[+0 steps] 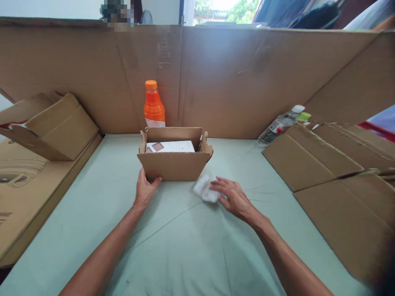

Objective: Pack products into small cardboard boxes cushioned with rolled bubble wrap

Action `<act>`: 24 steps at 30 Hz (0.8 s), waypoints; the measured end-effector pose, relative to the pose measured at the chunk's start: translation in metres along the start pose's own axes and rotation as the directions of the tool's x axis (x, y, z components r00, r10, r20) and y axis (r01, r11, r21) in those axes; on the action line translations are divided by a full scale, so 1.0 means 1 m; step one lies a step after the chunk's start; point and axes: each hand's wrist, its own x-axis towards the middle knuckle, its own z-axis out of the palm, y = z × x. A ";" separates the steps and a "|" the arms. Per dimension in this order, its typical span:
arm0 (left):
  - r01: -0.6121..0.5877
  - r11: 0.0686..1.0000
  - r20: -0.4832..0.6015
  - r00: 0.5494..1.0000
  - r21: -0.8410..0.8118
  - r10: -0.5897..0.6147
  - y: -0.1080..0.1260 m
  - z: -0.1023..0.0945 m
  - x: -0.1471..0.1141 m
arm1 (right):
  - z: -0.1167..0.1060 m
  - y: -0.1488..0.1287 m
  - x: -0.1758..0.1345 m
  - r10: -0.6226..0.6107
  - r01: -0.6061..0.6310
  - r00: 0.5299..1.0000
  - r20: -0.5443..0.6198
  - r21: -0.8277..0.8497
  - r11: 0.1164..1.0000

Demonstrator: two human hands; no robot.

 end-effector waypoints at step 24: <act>0.108 0.987 0.106 0.987 0.120 -0.121 0.021 -0.018 -0.052 | 0.009 0.004 0.017 0.356 -0.343 0.934 -0.041 0.186 0.921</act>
